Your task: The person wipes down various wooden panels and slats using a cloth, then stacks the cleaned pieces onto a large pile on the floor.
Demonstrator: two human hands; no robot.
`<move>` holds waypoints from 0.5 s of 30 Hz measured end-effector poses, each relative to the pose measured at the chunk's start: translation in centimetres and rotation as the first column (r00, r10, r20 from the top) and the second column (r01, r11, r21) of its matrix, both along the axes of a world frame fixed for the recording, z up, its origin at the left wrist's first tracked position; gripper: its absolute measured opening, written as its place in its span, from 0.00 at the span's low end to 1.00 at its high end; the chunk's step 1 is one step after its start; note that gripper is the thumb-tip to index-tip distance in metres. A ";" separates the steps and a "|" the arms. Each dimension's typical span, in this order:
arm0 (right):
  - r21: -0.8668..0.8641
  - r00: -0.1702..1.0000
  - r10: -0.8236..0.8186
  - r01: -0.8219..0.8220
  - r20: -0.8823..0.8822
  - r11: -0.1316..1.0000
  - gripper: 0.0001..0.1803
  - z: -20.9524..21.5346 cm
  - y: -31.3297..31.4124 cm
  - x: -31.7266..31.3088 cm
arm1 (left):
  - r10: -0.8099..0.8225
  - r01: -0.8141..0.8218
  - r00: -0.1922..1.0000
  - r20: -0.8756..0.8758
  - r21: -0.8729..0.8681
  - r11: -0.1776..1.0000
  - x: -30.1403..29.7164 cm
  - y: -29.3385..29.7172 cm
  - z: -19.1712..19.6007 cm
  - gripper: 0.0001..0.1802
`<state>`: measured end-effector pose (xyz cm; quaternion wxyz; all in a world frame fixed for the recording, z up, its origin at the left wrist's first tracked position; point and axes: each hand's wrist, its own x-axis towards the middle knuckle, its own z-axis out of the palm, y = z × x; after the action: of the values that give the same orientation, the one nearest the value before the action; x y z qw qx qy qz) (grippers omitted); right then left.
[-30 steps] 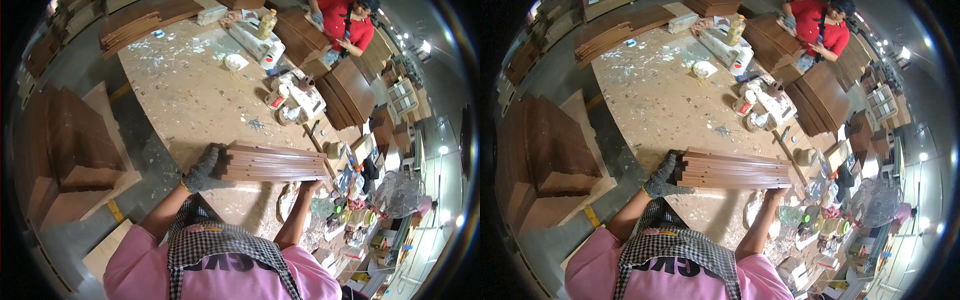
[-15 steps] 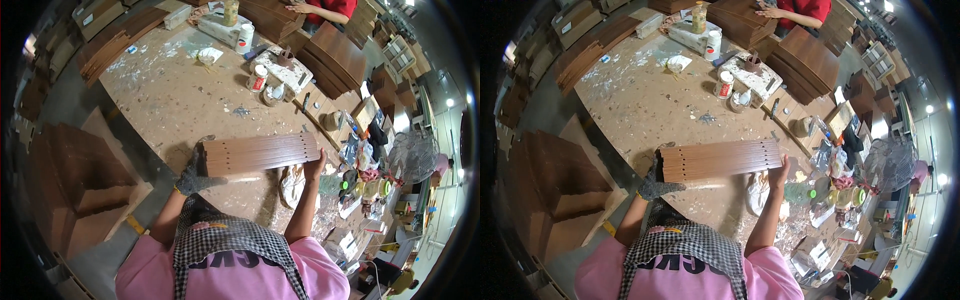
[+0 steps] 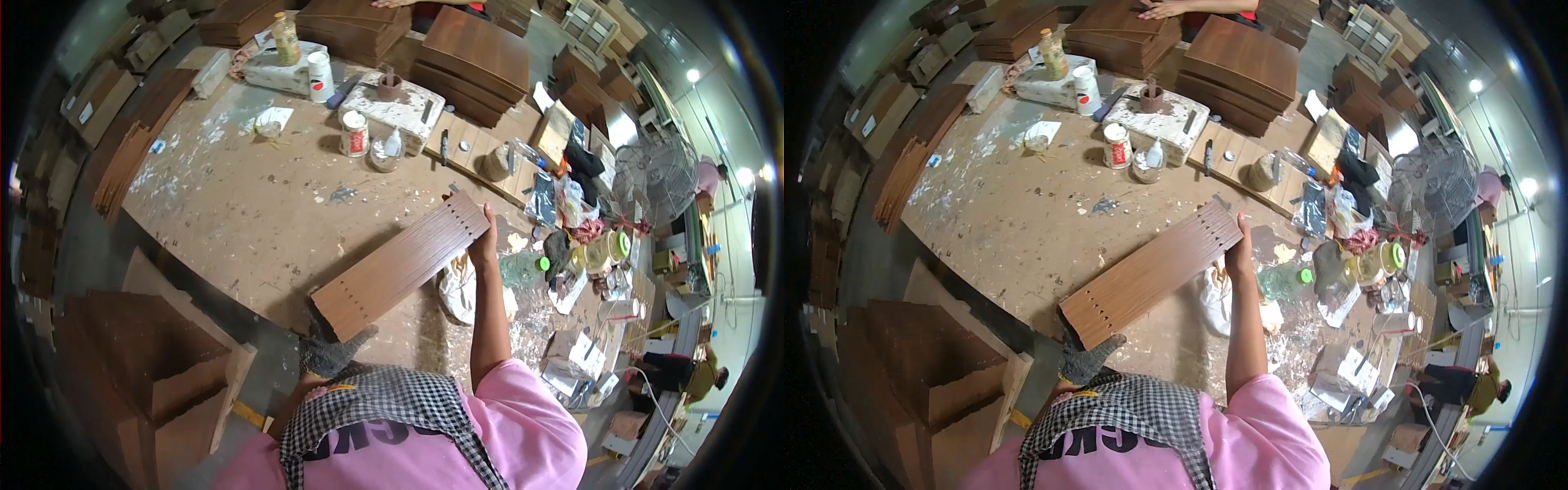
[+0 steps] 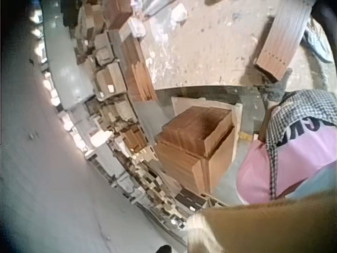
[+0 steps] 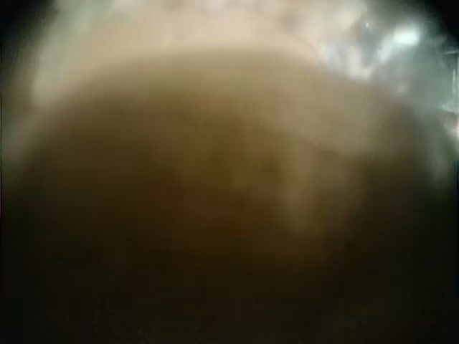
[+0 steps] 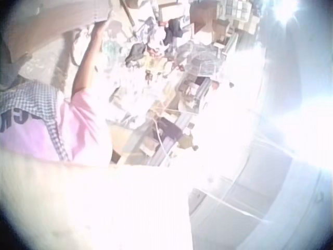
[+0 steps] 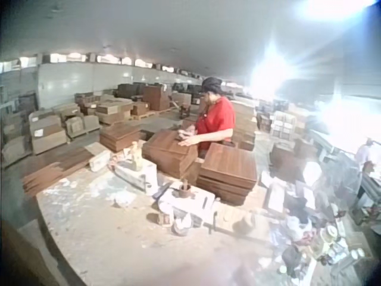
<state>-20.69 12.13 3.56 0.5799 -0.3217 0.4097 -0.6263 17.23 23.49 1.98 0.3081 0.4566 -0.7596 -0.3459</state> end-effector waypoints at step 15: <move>0.038 0.151 -0.013 0.328 -0.989 0.944 0.21 -3.3 15.1 1.3 | 0.268 -0.139 0.908 -0.323 0.371 0.918 0.8 -0.7 3.5 0.66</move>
<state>-19.37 27.26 0.23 0.1394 -0.5247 0.7924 -0.2780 18.05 22.82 5.51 0.3960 0.5079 -0.5647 -0.5160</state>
